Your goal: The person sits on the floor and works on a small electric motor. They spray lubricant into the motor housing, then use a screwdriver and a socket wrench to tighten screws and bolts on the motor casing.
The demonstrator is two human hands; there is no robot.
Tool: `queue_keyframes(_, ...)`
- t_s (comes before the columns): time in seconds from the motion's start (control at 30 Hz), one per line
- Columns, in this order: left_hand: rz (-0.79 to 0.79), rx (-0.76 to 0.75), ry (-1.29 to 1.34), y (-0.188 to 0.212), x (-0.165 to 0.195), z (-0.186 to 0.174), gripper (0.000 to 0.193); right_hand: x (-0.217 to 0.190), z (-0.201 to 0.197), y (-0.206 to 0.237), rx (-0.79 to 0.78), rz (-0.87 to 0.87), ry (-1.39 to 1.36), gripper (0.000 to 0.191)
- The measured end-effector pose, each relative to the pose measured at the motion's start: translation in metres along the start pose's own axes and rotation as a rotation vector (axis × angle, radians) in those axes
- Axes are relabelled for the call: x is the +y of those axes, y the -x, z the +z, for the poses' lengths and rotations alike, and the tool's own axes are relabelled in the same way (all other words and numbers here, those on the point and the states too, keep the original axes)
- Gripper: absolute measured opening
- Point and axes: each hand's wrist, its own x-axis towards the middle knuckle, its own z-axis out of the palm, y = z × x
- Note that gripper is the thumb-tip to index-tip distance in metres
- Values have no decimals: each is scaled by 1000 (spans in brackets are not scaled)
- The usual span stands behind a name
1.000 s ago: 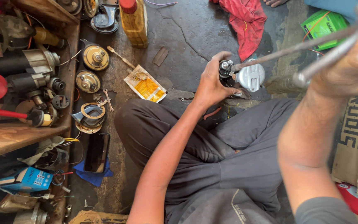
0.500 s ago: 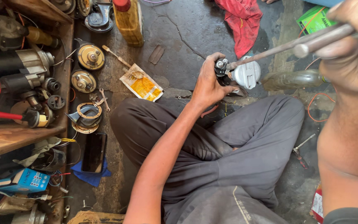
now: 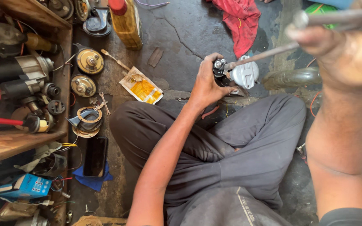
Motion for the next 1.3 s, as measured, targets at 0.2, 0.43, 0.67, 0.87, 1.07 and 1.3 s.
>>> queue_keyframes(0.2,3,-4,12,-1,-5,-4,101,4,-7,-9,-62,35,-6,28)
queue_keyframes(0.43,1,-12,26,-2,-4,-5,98,2,-2,-14,-115,55,30,30)
queue_keyframes(0.67,-27,-32,33,-3,4,-9,97,1,-2,-24,-175,69,94,31)
queue_keyframes(0.87,0,-133,101,-11,5,-23,86,1,-1,-29,-184,71,122,33)
queue_keyframes(1.07,-37,-262,183,-18,2,-32,85,2,0,-30,-203,66,144,34)
queue_keyframes(1.3,21,-180,120,-14,3,-25,98,6,11,-32,-238,55,183,36)
